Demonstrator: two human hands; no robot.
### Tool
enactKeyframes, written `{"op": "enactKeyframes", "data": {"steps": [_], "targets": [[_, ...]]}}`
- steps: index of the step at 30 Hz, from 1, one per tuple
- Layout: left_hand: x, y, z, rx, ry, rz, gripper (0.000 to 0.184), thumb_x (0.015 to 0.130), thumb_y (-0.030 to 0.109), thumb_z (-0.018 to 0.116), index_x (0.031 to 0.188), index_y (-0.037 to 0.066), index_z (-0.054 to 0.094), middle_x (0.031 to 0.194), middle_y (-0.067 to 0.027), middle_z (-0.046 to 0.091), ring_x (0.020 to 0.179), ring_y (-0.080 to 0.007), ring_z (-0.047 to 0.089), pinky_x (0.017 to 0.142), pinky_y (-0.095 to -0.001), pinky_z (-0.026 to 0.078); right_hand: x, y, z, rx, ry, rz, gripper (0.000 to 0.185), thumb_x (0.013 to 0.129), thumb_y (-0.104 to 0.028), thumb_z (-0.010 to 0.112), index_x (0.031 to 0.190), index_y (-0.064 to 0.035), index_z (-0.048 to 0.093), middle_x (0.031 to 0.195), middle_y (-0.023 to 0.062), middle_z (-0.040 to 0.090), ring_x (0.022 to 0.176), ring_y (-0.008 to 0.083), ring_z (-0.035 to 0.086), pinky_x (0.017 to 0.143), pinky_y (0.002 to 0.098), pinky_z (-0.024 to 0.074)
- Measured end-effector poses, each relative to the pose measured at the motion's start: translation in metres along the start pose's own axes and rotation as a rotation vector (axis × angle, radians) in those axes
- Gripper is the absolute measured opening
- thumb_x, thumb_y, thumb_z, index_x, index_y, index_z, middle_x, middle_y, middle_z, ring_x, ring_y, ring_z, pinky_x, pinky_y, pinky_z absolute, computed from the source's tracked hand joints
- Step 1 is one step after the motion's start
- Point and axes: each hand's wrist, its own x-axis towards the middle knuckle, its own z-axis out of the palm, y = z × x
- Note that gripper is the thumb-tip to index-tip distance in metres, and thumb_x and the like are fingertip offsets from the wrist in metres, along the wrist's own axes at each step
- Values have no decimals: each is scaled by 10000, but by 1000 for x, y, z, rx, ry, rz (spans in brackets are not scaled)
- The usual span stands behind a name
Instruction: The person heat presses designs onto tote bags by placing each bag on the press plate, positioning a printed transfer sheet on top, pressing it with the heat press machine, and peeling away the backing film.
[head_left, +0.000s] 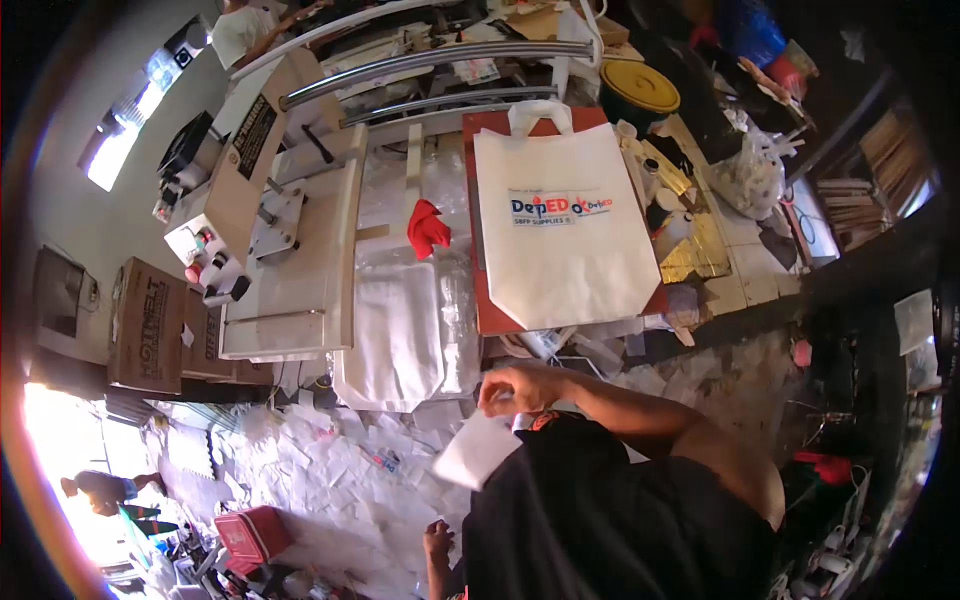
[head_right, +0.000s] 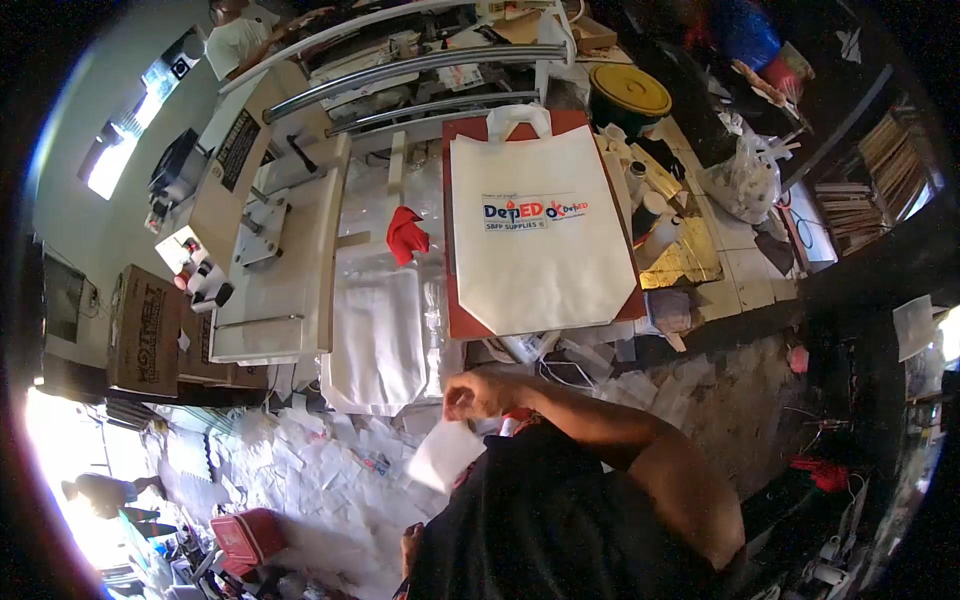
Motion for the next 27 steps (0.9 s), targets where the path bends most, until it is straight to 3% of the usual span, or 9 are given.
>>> {"op": "enactKeyframes", "data": {"steps": [5,9,15,17,18,19,20,24,27], "targets": [[-8,-46,15,-56,-42,-35,273,960,227,539,1136,35,617,934,-82,666,656,-197,668,464,-309,479,-23,-3,-38,-346,488,-128,209,887,-200,685,964,-10,647,913,102,700,863,167,677,780,320,536],[-43,-73,31,-156,21,-83,272,961,224,534,1142,33,605,916,-80,661,646,-207,665,465,-321,482,-26,-21,-84,-606,559,-208,149,856,-87,611,975,0,630,926,147,698,875,269,690,779,352,539],[-73,-100,98,-449,108,-205,281,936,279,536,1094,56,604,931,-74,647,703,-205,654,501,-320,461,35,-1,-154,-1056,351,-350,295,774,-23,560,1061,-12,629,1137,163,648,1124,357,583,950,416,482],[-95,-106,137,-278,170,12,281,929,279,537,1090,57,599,924,-65,637,705,-196,645,527,-331,468,60,10,-166,-1138,264,-399,333,773,-36,567,1098,-13,634,1180,157,636,1166,358,562,976,418,467],[-124,-52,151,-438,211,-229,278,925,277,554,1068,47,614,899,-62,645,678,-183,639,515,-310,464,72,18,-170,-1215,250,-481,388,785,-63,570,1166,-9,615,1248,152,599,1219,360,523,1013,440,434],[-132,-54,167,-461,235,-259,278,925,277,554,1068,47,614,899,-62,645,678,-183,639,515,-310,464,83,24,-175,-1294,237,-567,446,797,-90,572,1234,-6,595,1317,147,563,1271,362,483,1050,462,401],[-133,-57,186,-460,215,-227,279,925,282,565,1058,44,625,890,-63,656,668,-181,641,511,-300,465,90,25,-178,-1323,131,-448,543,834,-137,558,1361,-18,503,1416,145,480,1342,347,414,1097,538,330],[-146,-54,248,-526,271,-223,317,925,284,583,1089,20,647,865,-65,675,647,-173,642,514,-285,482,95,0,-186,-1502,-159,-276,611,824,-92,586,1414,-48,435,1436,144,455,1356,333,392,1103,627,271],[-172,-56,286,-532,340,-259,346,927,284,581,1127,8,643,885,-76,680,670,-171,647,537,-291,498,87,-3,-196,-1569,-218,-396,609,779,-60,631,1369,-45,481,1430,150,461,1350,339,398,1115,596,273]]}}
